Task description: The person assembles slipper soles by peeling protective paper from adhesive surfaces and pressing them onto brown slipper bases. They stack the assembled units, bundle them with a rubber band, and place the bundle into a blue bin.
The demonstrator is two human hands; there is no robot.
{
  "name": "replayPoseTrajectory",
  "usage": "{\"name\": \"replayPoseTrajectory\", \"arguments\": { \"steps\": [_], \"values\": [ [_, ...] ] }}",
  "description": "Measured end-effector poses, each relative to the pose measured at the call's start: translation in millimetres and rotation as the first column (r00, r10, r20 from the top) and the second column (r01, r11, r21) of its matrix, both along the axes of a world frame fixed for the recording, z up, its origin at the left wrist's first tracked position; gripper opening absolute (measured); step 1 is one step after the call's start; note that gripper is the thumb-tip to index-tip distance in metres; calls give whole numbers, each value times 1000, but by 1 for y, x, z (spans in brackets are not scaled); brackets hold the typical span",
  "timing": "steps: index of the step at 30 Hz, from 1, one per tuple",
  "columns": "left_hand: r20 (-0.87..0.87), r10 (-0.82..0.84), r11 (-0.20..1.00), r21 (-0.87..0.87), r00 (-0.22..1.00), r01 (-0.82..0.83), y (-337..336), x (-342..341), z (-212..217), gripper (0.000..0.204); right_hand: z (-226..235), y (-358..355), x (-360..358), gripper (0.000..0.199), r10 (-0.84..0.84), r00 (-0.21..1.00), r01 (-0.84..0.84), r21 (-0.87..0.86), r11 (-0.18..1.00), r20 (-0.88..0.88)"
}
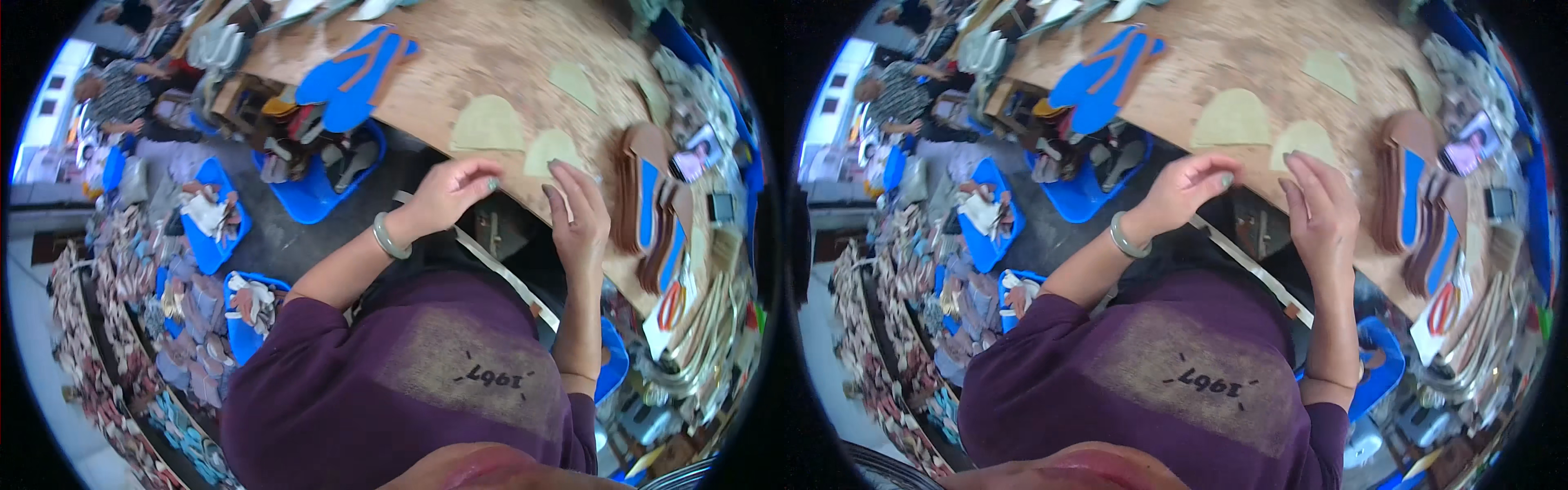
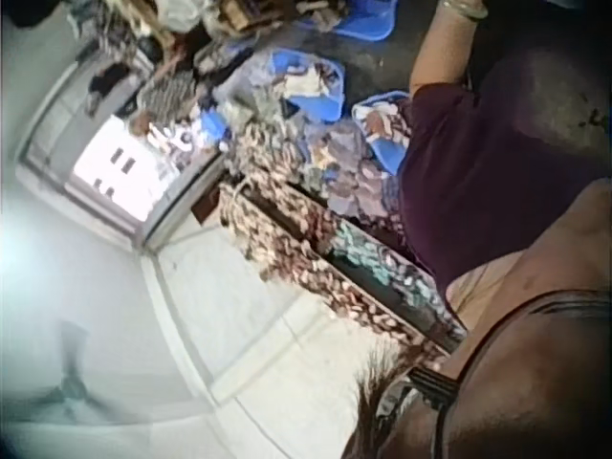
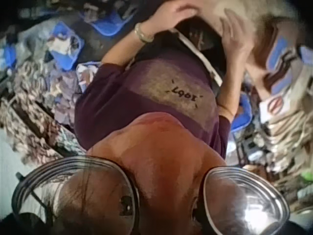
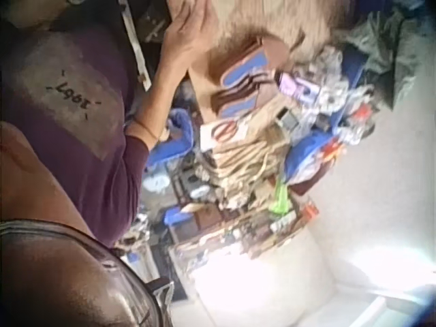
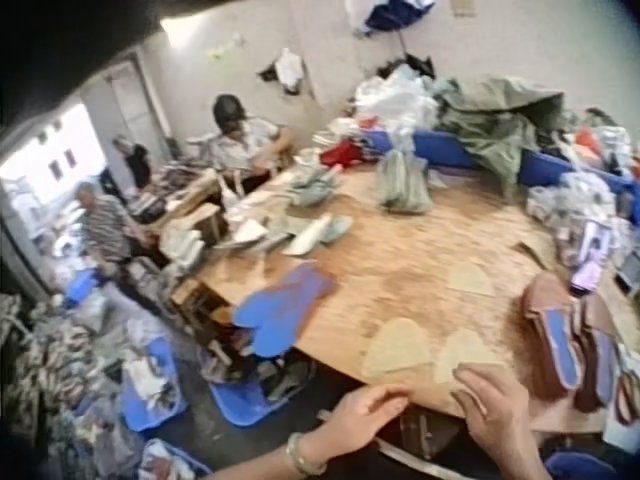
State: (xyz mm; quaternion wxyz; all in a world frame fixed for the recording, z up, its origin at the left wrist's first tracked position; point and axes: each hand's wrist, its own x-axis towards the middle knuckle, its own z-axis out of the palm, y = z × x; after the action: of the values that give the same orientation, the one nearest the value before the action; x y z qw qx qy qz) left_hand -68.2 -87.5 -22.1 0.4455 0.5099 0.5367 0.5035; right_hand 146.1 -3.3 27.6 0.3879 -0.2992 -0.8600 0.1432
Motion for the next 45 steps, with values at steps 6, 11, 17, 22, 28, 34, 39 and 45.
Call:
{"name": "replayPoseTrajectory", "arguments": {
  "steps": [6,11,17,22,28,34,39,45],
  "values": [
    [-919,382,896,343,94,-283,-7,-107,38,72,-8,-2,-26,22,57,993,-65,-81,995,-99],
    [-971,217,970,203,101,-131,-26,-191,12,54,-20,-8,-12,17,42,994,-62,-197,978,-101],
    [-140,586,801,252,798,-544,-2,-172,35,29,-18,-11,-2,21,-15,989,-9,-162,987,-146],
    [353,131,989,22,926,-149,14,-117,39,30,5,-18,13,52,-69,997,71,173,982,-18],
    [152,-413,877,-200,898,437,35,-28,56,33,-5,-43,46,66,42,974,10,-227,974,222],
    [-527,44,995,95,849,7,102,13,22,30,-49,-40,86,67,-313,940,236,-406,883,-134],
    [-670,277,956,267,688,-125,185,24,-2,30,-63,-13,80,68,-381,844,133,-541,830,-376],
    [-854,290,937,161,432,-309,285,22,-20,36,-70,-3,73,70,-310,876,185,-335,924,-370]
  ]
}}
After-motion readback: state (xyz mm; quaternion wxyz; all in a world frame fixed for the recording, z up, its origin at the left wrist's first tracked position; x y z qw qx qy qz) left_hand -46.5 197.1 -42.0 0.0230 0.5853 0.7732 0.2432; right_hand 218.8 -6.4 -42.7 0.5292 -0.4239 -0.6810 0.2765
